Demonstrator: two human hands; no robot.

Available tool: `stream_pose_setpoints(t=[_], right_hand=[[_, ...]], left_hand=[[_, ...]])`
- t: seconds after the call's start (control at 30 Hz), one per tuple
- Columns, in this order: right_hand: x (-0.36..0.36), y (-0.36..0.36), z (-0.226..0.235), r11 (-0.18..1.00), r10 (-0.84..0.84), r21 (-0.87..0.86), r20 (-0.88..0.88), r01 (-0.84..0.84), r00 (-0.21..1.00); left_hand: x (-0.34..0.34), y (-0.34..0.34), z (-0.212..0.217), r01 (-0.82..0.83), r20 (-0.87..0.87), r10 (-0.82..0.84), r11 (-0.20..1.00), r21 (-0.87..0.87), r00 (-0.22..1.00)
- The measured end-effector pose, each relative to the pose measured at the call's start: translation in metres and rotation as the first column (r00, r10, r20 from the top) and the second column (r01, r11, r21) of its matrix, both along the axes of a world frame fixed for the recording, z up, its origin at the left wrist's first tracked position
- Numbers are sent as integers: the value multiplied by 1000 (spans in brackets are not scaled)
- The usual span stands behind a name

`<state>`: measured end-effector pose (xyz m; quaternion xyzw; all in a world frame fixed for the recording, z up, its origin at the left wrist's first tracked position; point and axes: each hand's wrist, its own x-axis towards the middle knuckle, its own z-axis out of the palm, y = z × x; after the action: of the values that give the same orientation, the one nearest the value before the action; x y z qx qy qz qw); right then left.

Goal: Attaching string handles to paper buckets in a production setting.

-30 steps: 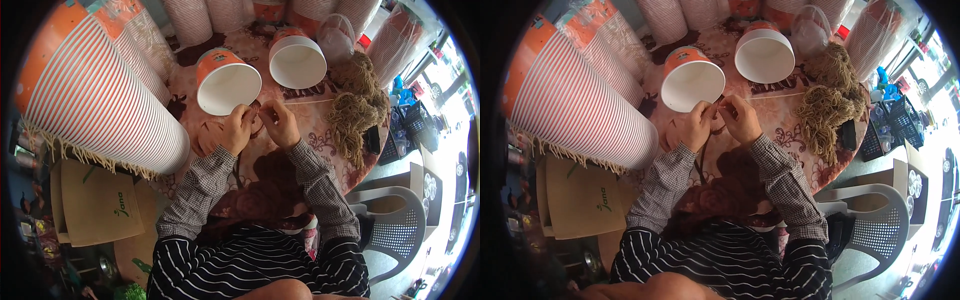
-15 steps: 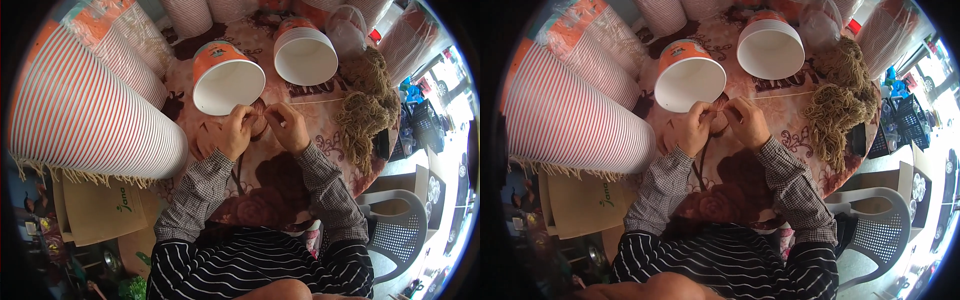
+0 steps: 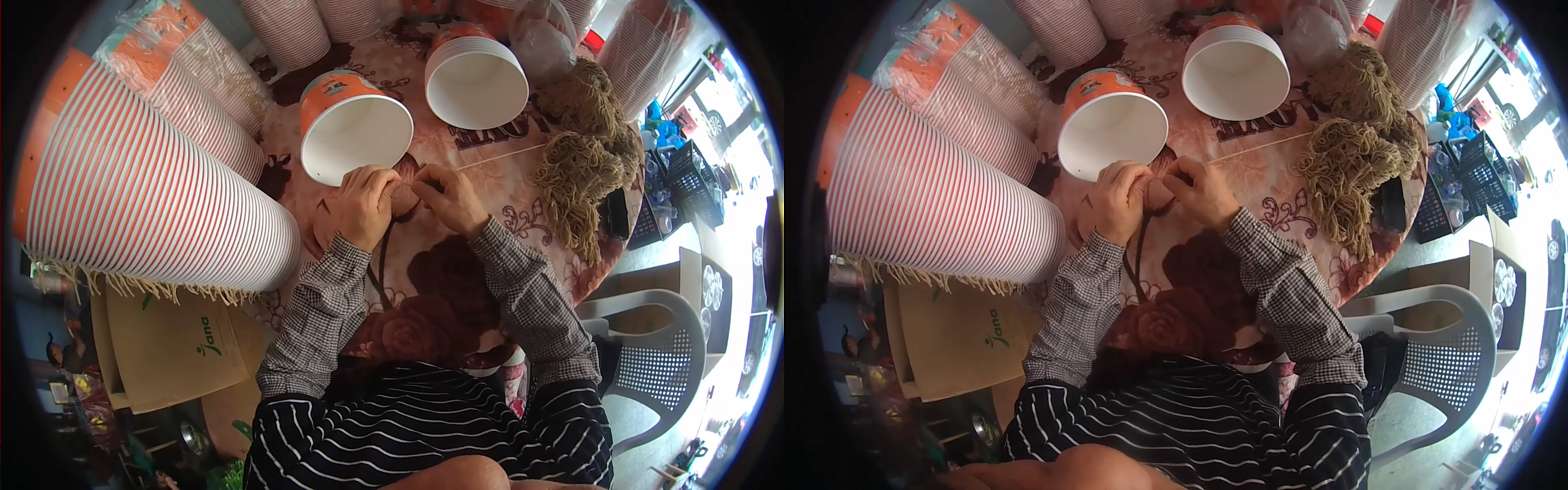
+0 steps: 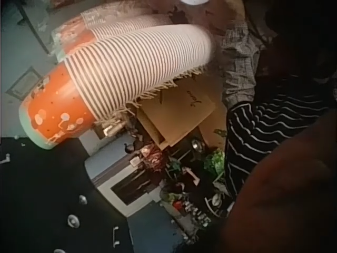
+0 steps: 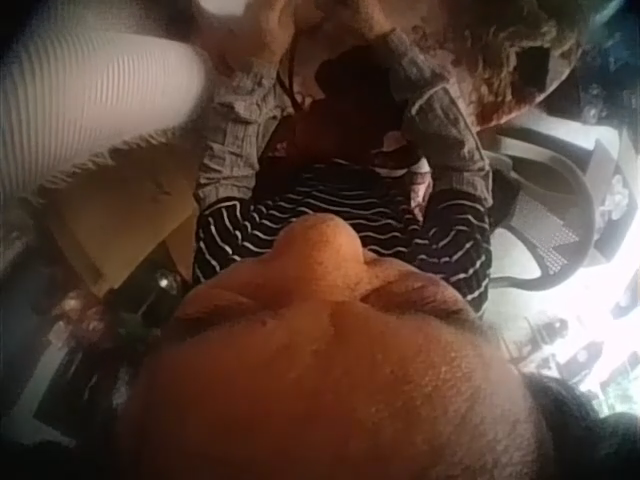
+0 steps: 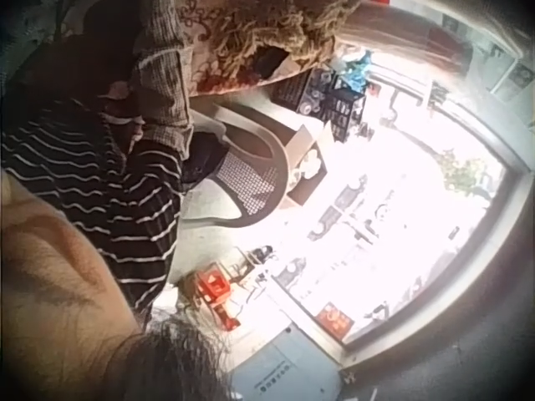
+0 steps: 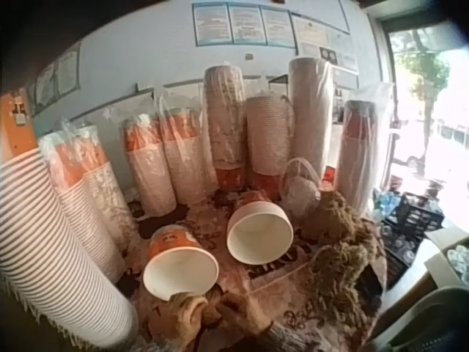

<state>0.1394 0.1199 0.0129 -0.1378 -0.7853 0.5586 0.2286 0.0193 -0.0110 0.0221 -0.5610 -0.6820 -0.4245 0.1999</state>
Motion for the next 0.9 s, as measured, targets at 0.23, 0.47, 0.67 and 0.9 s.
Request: stream_pose_setpoints(t=[0.23,0.47,0.67,0.9], right_hand=[[3,28,-3,955,-229,-215,-107,202,968],[8,35,-4,906,-261,-371,-113,202,959],[6,30,0,876,-210,-477,-243,72,947],[4,32,2,844,-233,-533,-259,62,937]], left_hand=[[-2,39,7,-133,222,138,990,-39,965],[-23,84,19,-443,53,481,840,-313,875],[-28,58,-7,-288,15,305,912,-290,952],[-22,103,13,-429,3,439,878,-212,898]])
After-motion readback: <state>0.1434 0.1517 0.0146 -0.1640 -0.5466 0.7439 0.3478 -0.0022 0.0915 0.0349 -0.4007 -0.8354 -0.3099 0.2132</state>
